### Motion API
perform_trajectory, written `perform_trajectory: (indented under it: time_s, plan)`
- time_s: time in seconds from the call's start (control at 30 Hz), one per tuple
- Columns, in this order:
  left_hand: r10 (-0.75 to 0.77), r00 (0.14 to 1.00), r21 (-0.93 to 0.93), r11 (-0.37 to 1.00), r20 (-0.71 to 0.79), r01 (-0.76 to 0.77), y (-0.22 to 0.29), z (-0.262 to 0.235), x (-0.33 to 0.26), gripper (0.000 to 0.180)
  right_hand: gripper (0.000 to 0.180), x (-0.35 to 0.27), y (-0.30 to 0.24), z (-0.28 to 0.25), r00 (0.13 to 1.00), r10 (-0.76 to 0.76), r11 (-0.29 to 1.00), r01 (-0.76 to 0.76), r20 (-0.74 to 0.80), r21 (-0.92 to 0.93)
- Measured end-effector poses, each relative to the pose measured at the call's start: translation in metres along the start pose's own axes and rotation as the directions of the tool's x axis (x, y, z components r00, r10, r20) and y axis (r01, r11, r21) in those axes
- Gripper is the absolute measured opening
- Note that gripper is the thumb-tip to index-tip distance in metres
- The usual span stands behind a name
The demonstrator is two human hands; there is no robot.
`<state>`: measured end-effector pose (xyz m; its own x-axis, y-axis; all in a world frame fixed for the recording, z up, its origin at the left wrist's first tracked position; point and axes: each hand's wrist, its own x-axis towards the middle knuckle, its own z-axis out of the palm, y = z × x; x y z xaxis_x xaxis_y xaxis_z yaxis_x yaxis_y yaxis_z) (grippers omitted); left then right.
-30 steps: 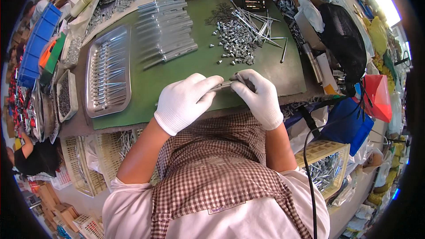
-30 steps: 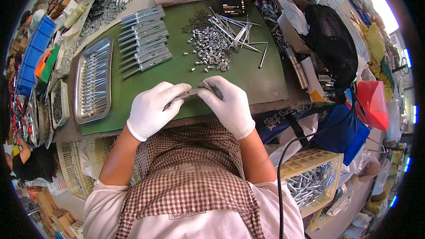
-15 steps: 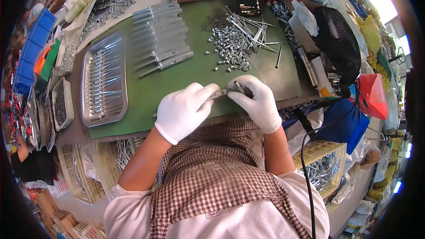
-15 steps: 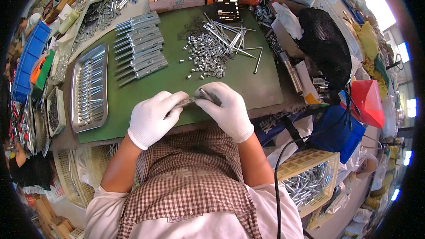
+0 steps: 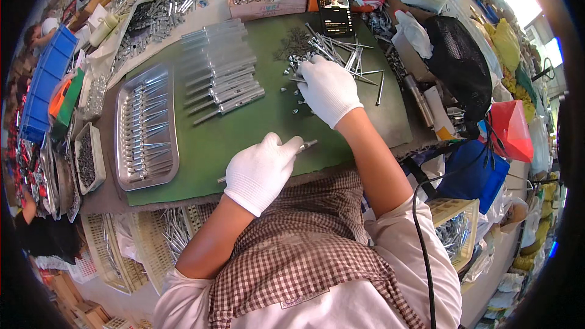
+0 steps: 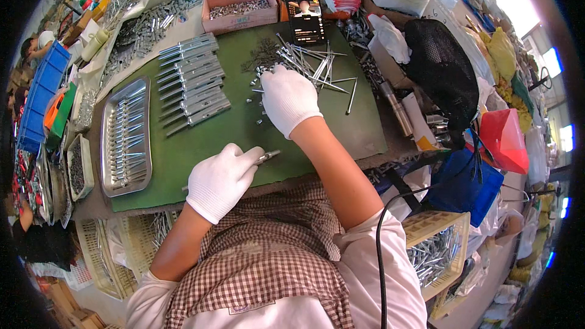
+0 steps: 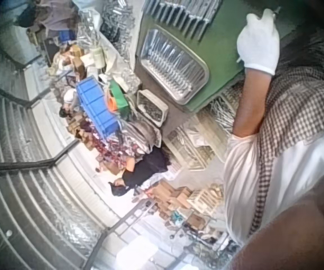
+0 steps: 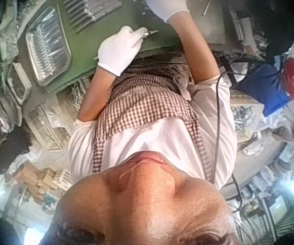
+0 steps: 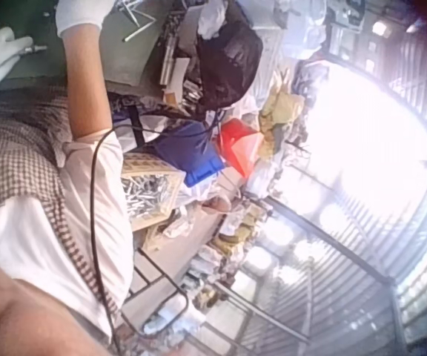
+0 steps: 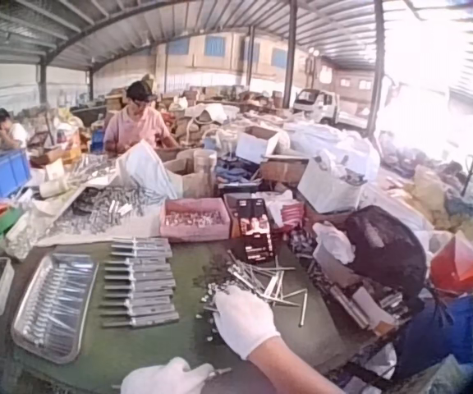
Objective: The person assembles metal hardware by picking small metal pins and fittings and inserting them into metal tubes by hand.
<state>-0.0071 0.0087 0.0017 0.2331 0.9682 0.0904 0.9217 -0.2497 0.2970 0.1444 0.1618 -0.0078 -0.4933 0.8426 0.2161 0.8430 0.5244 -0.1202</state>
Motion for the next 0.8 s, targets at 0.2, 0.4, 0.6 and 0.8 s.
perform_trajectory:
  time_s: [0.2,0.4,0.6,0.8]
  plan:
    - [-0.024,0.999,0.003,1.0,0.045,0.024,-0.001,-0.004,0.0,0.016,0.011,-0.039,-0.003,-0.021,0.987,-0.001,0.936,0.058,-0.162,0.346]
    - [0.007,1.0,0.003,1.0,0.004,-0.007,-0.001,-0.001,0.001,0.02,0.015,-0.101,-0.015,-0.029,0.997,-0.057,0.813,0.082,-0.061,0.576]
    - [0.019,0.999,0.006,1.0,-0.027,-0.019,-0.001,0.003,-0.002,0.023,0.016,-0.111,-0.017,-0.015,0.992,-0.076,0.842,0.12,-0.104,0.526]
    - [-0.001,1.0,-0.013,1.0,0.0,0.001,0.0,0.0,-0.001,0.018,0.017,-0.111,-0.013,-0.02,0.979,-0.135,0.864,0.192,-0.153,0.466]
